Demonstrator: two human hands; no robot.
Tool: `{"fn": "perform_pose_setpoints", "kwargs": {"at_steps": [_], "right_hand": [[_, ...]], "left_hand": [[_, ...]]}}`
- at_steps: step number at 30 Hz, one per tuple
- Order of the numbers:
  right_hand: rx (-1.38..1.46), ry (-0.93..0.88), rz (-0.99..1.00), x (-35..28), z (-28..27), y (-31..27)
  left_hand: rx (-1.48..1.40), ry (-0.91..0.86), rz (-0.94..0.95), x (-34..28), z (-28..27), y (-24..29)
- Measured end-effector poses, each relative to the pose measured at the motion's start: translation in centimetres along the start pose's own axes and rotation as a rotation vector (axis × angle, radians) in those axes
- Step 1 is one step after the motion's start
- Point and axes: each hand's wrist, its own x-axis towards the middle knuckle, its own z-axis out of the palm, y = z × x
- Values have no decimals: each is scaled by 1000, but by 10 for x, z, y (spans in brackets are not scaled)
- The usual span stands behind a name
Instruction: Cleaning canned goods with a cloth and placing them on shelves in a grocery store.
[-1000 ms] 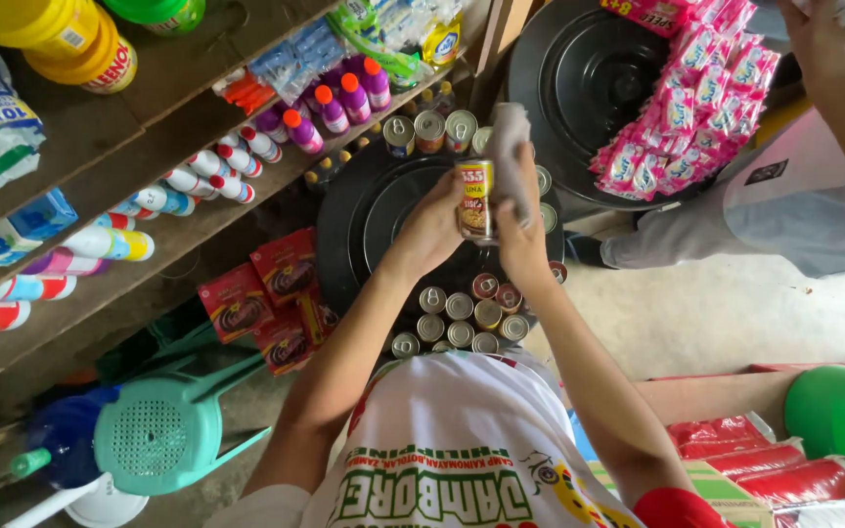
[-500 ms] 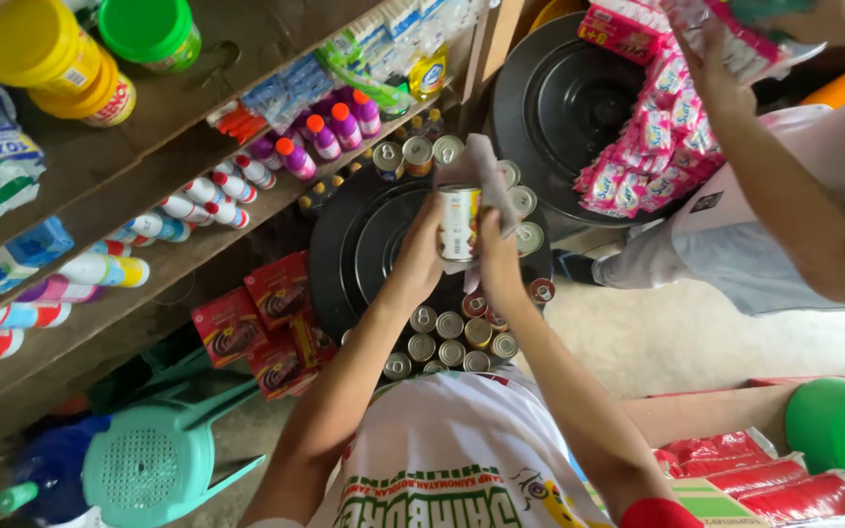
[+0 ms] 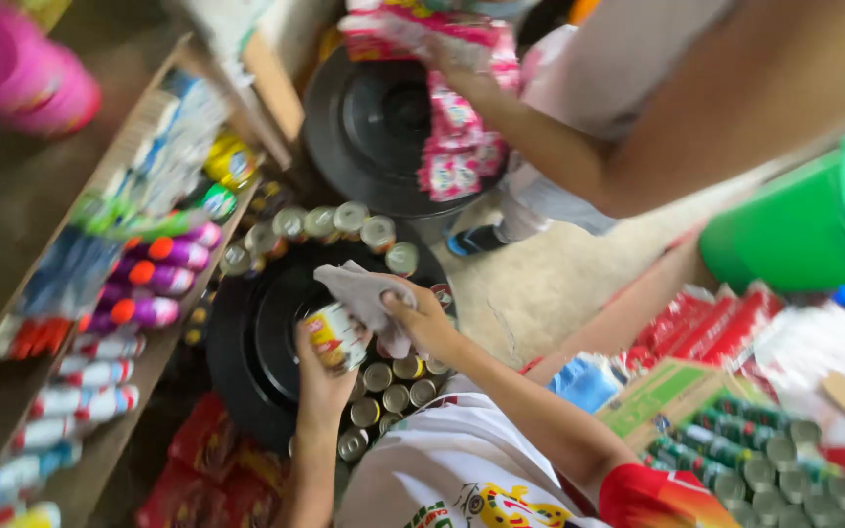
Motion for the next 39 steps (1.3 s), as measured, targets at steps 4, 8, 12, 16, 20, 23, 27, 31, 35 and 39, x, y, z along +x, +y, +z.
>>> {"fn": "perform_pose_setpoints", "kwargs": {"at_steps": [4, 8, 12, 16, 20, 23, 27, 31, 35, 39], "right_hand": [[542, 402, 351, -20, -44, 33], [-63, 91, 502, -23, -18, -37], [-215, -33, -165, -20, 21, -36], [294, 113, 148, -13, 2, -23], [112, 172, 135, -15, -12, -62], [-446, 185, -127, -23, -21, -94], [-462, 247, -180, -32, -42, -57], [489, 241, 249, -36, -59, -53], [580, 358, 386, -45, -45, -45], [-5, 355, 67, -48, -19, -63]], "left_hand": [[-106, 78, -24, -3, -9, 7], [-123, 295, -53, -3, 35, -4], [719, -115, 383, 41, -39, -33], [862, -25, -2, 12, 77, -21], [1152, -282, 121, 15, 94, -21], [1026, -375, 256, 26, 77, -34], [899, -340, 14, 14, 112, -33], [1042, -594, -7, 8, 142, -25], [1121, -439, 174, -4, 151, -23], [726, -156, -16, -3, 136, -25]]}}
